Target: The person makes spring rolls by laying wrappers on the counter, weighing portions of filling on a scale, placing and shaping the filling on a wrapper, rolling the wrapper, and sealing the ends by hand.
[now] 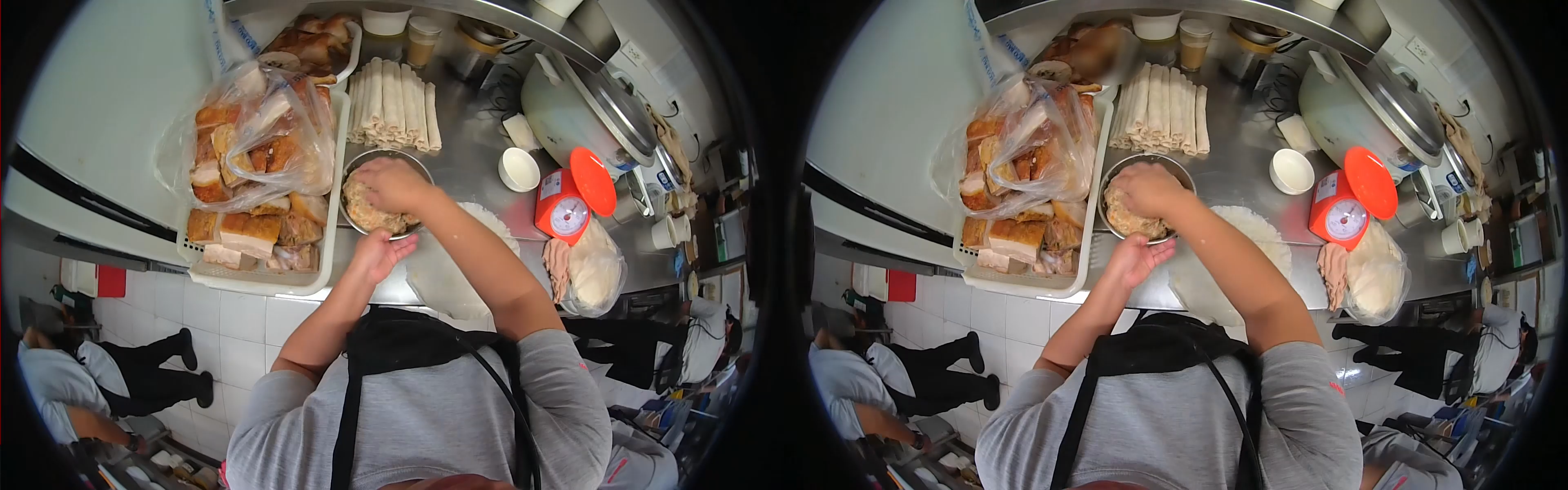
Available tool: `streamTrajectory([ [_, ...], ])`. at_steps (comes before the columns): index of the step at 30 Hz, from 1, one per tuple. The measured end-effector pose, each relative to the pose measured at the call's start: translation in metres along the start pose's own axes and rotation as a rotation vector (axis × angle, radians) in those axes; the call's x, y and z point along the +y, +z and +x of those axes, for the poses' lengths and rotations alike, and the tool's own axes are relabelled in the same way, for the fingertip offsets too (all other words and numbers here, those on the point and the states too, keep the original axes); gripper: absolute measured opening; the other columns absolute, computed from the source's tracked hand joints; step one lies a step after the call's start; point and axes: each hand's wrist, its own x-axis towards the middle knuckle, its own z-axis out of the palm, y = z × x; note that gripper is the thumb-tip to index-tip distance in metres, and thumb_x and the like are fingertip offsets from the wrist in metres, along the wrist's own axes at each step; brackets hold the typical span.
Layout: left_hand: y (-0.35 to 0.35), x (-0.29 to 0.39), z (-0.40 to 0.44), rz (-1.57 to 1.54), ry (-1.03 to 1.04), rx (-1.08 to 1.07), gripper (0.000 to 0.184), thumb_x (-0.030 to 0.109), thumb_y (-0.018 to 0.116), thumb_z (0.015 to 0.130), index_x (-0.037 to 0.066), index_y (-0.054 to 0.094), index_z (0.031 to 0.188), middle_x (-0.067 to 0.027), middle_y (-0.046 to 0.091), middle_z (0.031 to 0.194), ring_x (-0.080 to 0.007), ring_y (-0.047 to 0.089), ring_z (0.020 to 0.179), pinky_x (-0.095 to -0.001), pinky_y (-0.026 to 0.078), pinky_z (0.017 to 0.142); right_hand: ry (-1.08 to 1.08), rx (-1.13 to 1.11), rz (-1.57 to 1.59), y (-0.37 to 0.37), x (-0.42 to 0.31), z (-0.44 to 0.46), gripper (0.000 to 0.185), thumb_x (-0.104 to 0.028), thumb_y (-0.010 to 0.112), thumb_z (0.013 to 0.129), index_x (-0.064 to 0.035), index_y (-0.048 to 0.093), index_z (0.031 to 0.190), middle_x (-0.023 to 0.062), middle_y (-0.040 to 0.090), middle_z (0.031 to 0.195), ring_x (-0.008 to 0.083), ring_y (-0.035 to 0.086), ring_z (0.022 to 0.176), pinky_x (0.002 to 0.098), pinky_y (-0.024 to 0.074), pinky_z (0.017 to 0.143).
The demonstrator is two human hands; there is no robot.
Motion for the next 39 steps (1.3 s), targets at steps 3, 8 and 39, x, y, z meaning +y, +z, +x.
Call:
streamTrajectory([
  [3,0.004,0.001,-0.002,-0.027,0.007,-0.001,0.035,0.004,0.034,0.079,-0.008,0.036,0.112,-0.0229,0.049,0.110,-0.0393,0.055,0.098,-0.0497,0.045,0.087,0.026,-0.057,-0.126,0.007,-0.004,-0.004,0.032,-0.020,0.058,0.073,-0.0077,0.061,0.103,0.0081,0.058,0.106,0.0271,0.048,0.107,0.0411,0.0398,0.085],
  [8,0.006,0.001,-0.006,0.005,-0.012,0.043,0.032,0.005,0.035,0.079,-0.006,0.040,0.109,-0.0226,0.048,0.111,-0.0374,0.054,0.100,-0.0489,0.044,0.089,0.028,0.089,0.067,-0.007,0.004,-0.050,0.039,-0.020,0.066,0.068,-0.0091,0.060,0.105,0.0123,0.053,0.112,0.0304,0.048,0.107,0.0391,0.0408,0.088],
  [39,-0.038,0.001,0.016,-0.010,-0.043,-0.203,0.044,0.014,0.052,0.074,-0.001,0.048,0.115,-0.0188,0.058,0.106,-0.0336,0.057,0.099,-0.0470,0.045,0.088,0.569,0.572,1.359,-0.155,0.085,-0.181,0.038,-0.008,0.048,0.078,-0.0081,0.048,0.117,0.0044,0.059,0.103,0.0168,0.059,0.089,0.0297,0.0463,0.078],
])
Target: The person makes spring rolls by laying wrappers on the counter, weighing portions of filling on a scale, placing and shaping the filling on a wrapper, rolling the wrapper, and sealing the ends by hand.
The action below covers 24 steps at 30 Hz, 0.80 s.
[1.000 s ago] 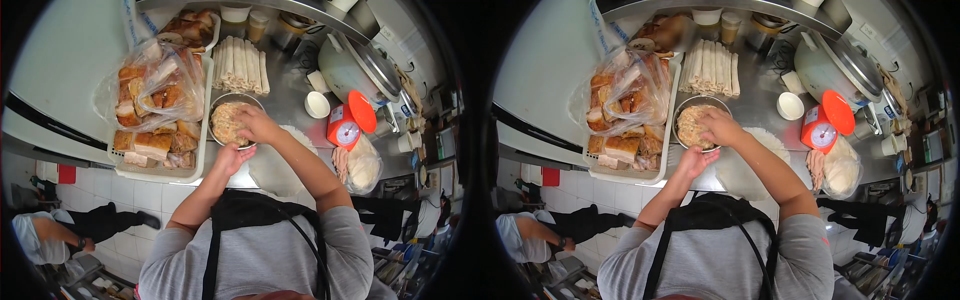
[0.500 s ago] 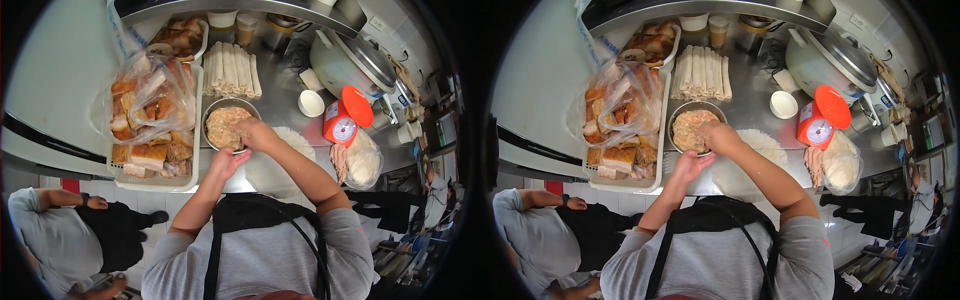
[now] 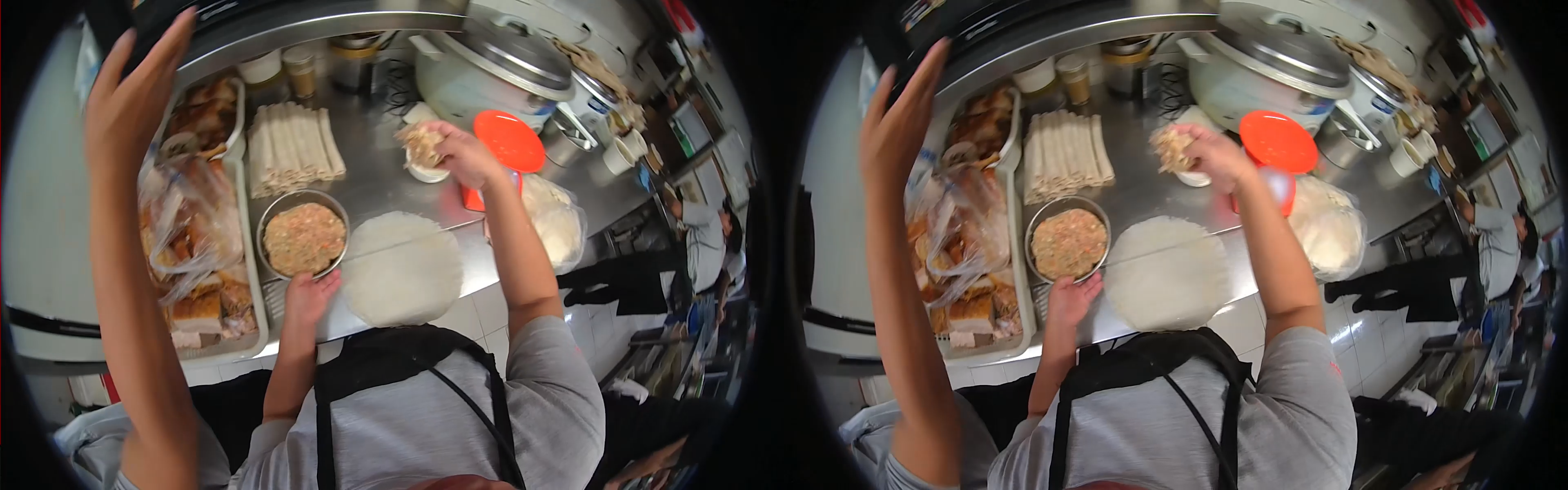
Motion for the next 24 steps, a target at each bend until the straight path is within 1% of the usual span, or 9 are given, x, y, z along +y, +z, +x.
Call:
streamTrajectory([
  [5,0.005,-0.001,-0.004,0.091,0.047,0.109,0.041,0.014,0.048,0.075,-0.001,0.048,0.113,-0.0187,0.058,0.107,-0.0325,0.058,0.097,-0.0459,0.046,0.087,-0.092,0.313,-0.720,-0.118,-0.031,-0.021,0.048,-0.006,0.058,0.074,-0.0035,0.045,0.120,0.0082,0.061,0.098,0.0170,0.060,0.085,0.0285,0.0475,0.073],
  [8,0.006,0.003,-0.004,0.128,0.050,0.140,0.041,0.015,0.046,0.076,-0.002,0.048,0.113,-0.0198,0.057,0.108,-0.0313,0.058,0.097,-0.0451,0.046,0.087,-0.085,0.506,-0.871,-0.155,-0.030,-0.027,0.058,-0.007,0.061,0.070,-0.0023,0.039,0.124,0.0139,0.061,0.098,0.0212,0.060,0.087,0.0307,0.0479,0.073],
  [9,0.006,0.004,-0.005,0.141,0.053,0.148,0.041,0.015,0.045,0.076,-0.002,0.048,0.113,-0.0202,0.057,0.108,-0.0309,0.058,0.097,-0.0448,0.046,0.087,-0.059,0.519,-0.958,-0.167,-0.027,-0.027,0.067,-0.012,0.065,0.069,-0.0017,0.035,0.127,0.0183,0.061,0.099,0.0271,0.060,0.089,0.0335,0.0474,0.077],
  [12,0.008,0.005,-0.007,0.174,0.079,0.182,0.042,0.016,0.044,0.076,-0.003,0.049,0.113,-0.0214,0.057,0.108,-0.0297,0.059,0.097,-0.0440,0.047,0.086,-0.133,0.548,-1.107,-0.187,-0.011,-0.023,0.065,-0.019,0.066,0.070,-0.0017,0.038,0.126,0.0205,0.059,0.104,0.0321,0.059,0.092,0.0360,0.0465,0.080],
  [17,0.023,0.002,-0.002,0.192,0.133,0.303,0.046,0.019,0.042,0.074,-0.005,0.048,0.113,-0.0228,0.058,0.107,-0.0292,0.061,0.093,-0.0448,0.047,0.086,-0.117,0.458,-1.194,-0.185,-0.005,-0.026,0.052,-0.029,0.066,0.073,-0.0036,0.049,0.115,0.0191,0.058,0.104,0.0326,0.054,0.099,0.0369,0.0443,0.084],
  [20,0.021,0.000,-0.001,0.139,0.150,0.280,0.046,0.021,0.041,0.076,-0.004,0.048,0.114,-0.0226,0.058,0.107,-0.0298,0.060,0.096,-0.0461,0.047,0.086,-0.154,0.414,-1.207,-0.187,0.002,-0.024,0.047,-0.032,0.067,0.073,-0.0060,0.053,0.110,0.0176,0.056,0.104,0.0312,0.052,0.101,0.0368,0.0437,0.085],
  [21,0.027,-0.003,-0.001,0.086,0.149,0.329,0.047,0.022,0.042,0.077,-0.004,0.047,0.115,-0.0228,0.056,0.109,-0.0295,0.058,0.099,-0.0466,0.046,0.086,-0.163,0.415,-1.196,-0.186,0.003,-0.026,0.047,-0.032,0.067,0.073,-0.0070,0.053,0.111,0.0172,0.056,0.105,0.0311,0.053,0.100,0.0368,0.0438,0.085],
  [22,0.031,-0.006,-0.003,0.050,0.142,0.268,0.044,0.026,0.044,0.079,-0.004,0.048,0.111,-0.0226,0.055,0.111,-0.0303,0.057,0.101,-0.0466,0.045,0.087,-0.172,0.416,-1.187,-0.187,0.003,-0.027,0.048,-0.032,0.067,0.072,-0.0080,0.054,0.111,0.0169,0.055,0.106,0.0309,0.053,0.100,0.0368,0.0438,0.085],
  [24,0.044,-0.021,-0.003,0.054,0.209,0.397,0.043,0.035,0.049,0.082,0.001,0.050,0.107,-0.0218,0.056,0.109,-0.0303,0.059,0.094,-0.0442,0.047,0.083,-0.206,0.399,-1.221,-0.192,0.006,-0.026,0.049,-0.030,0.068,0.070,-0.0105,0.054,0.113,0.0165,0.054,0.107,0.0305,0.053,0.100,0.0369,0.0436,0.086],
])
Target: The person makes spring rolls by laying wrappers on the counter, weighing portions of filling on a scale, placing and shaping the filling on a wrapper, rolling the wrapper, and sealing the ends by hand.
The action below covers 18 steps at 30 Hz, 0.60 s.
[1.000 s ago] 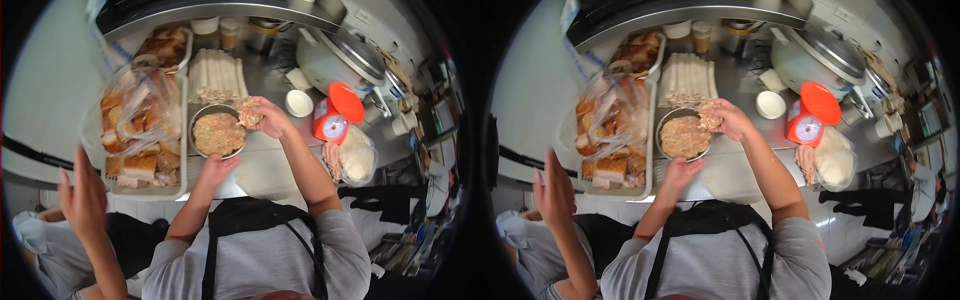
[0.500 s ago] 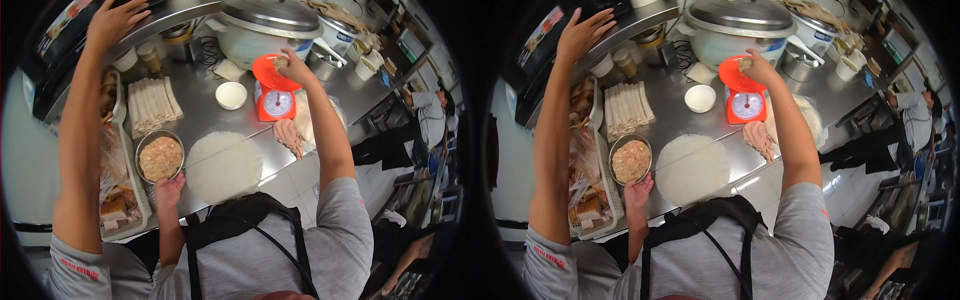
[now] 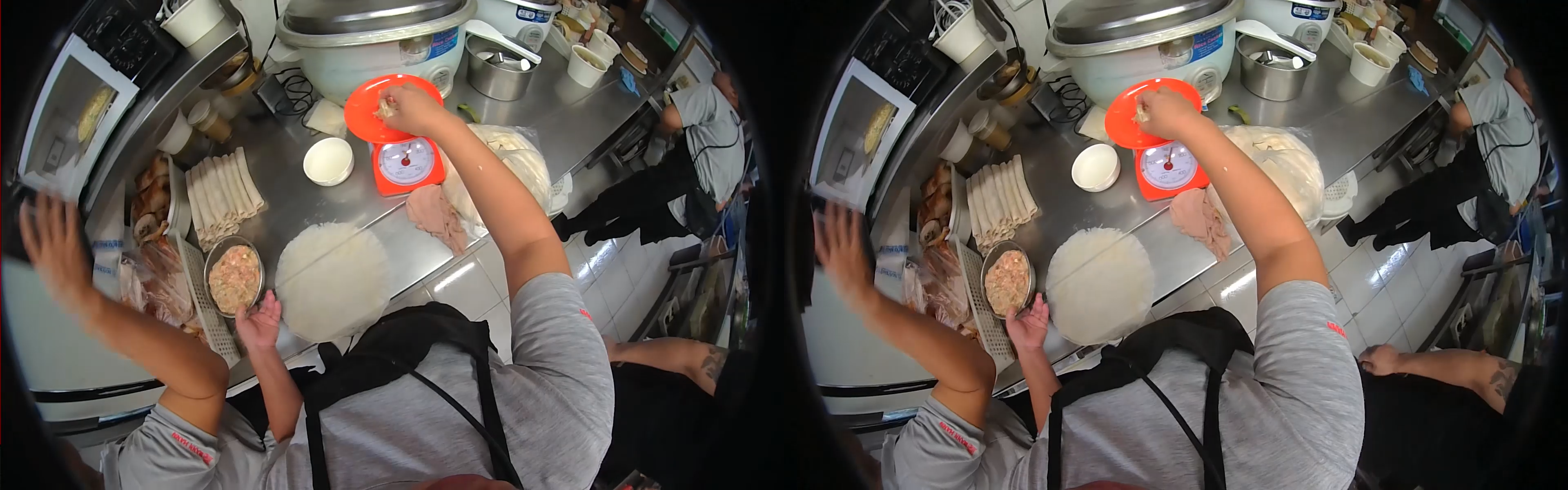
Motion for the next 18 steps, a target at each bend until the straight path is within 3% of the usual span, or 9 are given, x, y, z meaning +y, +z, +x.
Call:
streamTrajectory([
  [3,0.012,-0.026,-0.012,-0.076,-0.081,0.037,0.040,0.042,0.051,0.084,0.007,0.053,0.102,-0.0180,0.059,0.102,-0.0285,0.059,0.084,-0.0411,0.048,0.074,-0.056,0.065,0.044,-0.007,0.000,-0.007,0.047,-0.027,0.067,0.070,-0.0091,0.055,0.113,0.0165,0.054,0.107,0.0294,0.053,0.101,0.0364,0.0430,0.087],
  [6,0.039,-0.054,-0.016,0.183,-0.230,-0.221,0.036,0.042,0.049,0.086,0.012,0.053,0.106,-0.0130,0.061,0.094,-0.0249,0.058,0.075,-0.0378,0.048,0.068,-0.067,0.110,0.158,-0.025,-0.005,-0.016,0.042,-0.021,0.066,0.072,-0.0064,0.056,0.111,0.0161,0.053,0.107,0.0268,0.051,0.102,0.0348,0.0422,0.088],
  [12,0.185,-0.111,0.016,0.566,-0.182,-0.335,0.033,0.033,0.052,0.087,0.014,0.048,0.114,-0.0074,0.059,0.089,-0.0195,0.058,0.072,-0.0301,0.047,0.063,-0.092,0.186,0.360,-0.038,0.006,-0.034,0.037,-0.022,0.064,0.076,-0.0048,0.057,0.108,0.0150,0.054,0.105,0.0245,0.053,0.099,0.0330,0.0435,0.085],
  [14,0.230,-0.131,0.038,0.660,-0.165,-0.410,0.030,0.033,0.046,0.090,0.012,0.049,0.111,-0.0088,0.061,0.090,-0.0197,0.059,0.072,-0.0292,0.048,0.061,-0.114,0.231,0.401,-0.037,0.015,-0.038,0.038,-0.024,0.063,0.075,-0.0031,0.058,0.106,0.0167,0.055,0.102,0.0262,0.055,0.096,0.0338,0.0445,0.083],
  [18,0.293,-0.165,0.066,0.709,-0.090,-0.439,0.024,0.026,0.050,0.088,0.010,0.046,0.105,-0.0078,0.058,0.084,-0.0167,0.057,0.067,-0.0281,0.048,0.059,-0.065,0.219,0.486,-0.044,0.024,-0.051,0.036,-0.021,0.063,0.076,-0.0019,0.057,0.106,0.0139,0.057,0.101,0.0219,0.056,0.093,0.0313,0.0455,0.080],
])
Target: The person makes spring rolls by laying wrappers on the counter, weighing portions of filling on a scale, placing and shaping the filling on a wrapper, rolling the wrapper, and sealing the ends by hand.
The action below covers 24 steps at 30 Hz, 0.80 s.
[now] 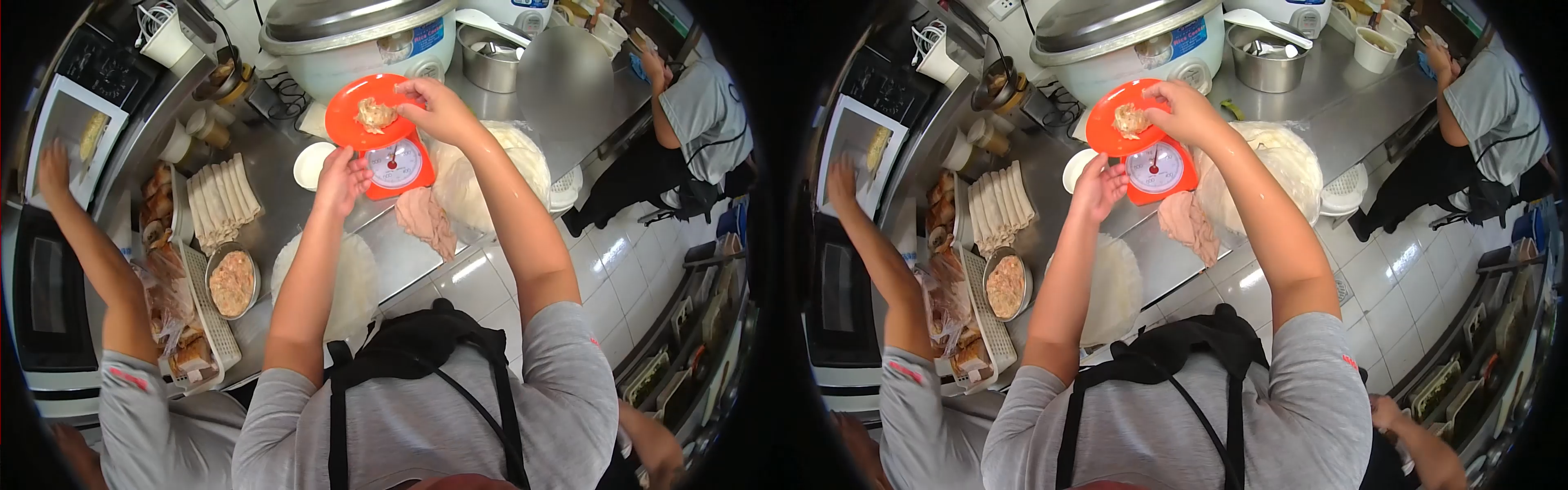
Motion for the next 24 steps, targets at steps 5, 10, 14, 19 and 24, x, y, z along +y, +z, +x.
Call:
streamTrajectory([
  [5,0.029,0.005,0.015,0.021,0.094,0.097,0.016,0.009,0.047,0.083,0.007,0.045,0.098,-0.0067,0.054,0.074,-0.0146,0.054,0.055,-0.0255,0.047,0.047,0.042,0.013,0.048,-0.011,0.006,-0.010,0.034,-0.016,0.063,0.077,-0.0009,0.056,0.107,0.0075,0.059,0.095,0.0139,0.055,0.085,0.0274,0.0462,0.074],
  [10,0.032,0.011,0.016,0.171,0.060,0.181,0.015,0.002,0.042,0.080,0.004,0.043,0.094,-0.0057,0.051,0.066,-0.0134,0.052,0.049,-0.0244,0.044,0.041,0.103,-0.026,0.050,-0.008,0.014,-0.011,0.032,-0.014,0.062,0.078,-0.0008,0.057,0.106,0.0065,0.058,0.093,0.0126,0.054,0.080,0.0263,0.0462,0.072],
  [14,0.029,0.010,0.008,0.152,0.046,0.143,0.014,0.006,0.045,0.081,0.007,0.043,0.095,-0.0055,0.051,0.067,-0.0141,0.052,0.051,-0.0253,0.043,0.041,0.087,-0.005,0.049,0.000,0.012,-0.010,0.029,-0.012,0.062,0.079,-0.0009,0.057,0.106,0.0054,0.059,0.091,0.0112,0.054,0.079,0.0253,0.0462,0.071],
  [19,0.014,0.000,-0.015,-0.029,0.044,0.052,0.025,0.029,0.051,0.088,0.014,0.041,0.105,-0.0052,0.054,0.076,-0.0154,0.054,0.056,-0.0271,0.043,0.045,-0.026,0.040,0.144,0.028,-0.004,0.000,0.023,-0.006,0.058,0.082,-0.0013,0.057,0.104,0.0019,0.058,0.088,0.0084,0.053,0.078,0.0235,0.0460,0.071],
  [24,-0.067,-0.015,-0.090,-0.062,-0.089,-0.091,0.035,0.033,0.047,0.090,0.016,0.040,0.120,-0.0031,0.055,0.085,-0.0144,0.054,0.064,-0.0266,0.043,0.053,-0.113,-0.152,0.248,0.114,-0.049,-0.009,0.020,-0.011,0.060,0.079,-0.0036,0.060,0.098,0.0064,0.060,0.088,0.0143,0.057,0.077,0.0269,0.0471,0.071],
])
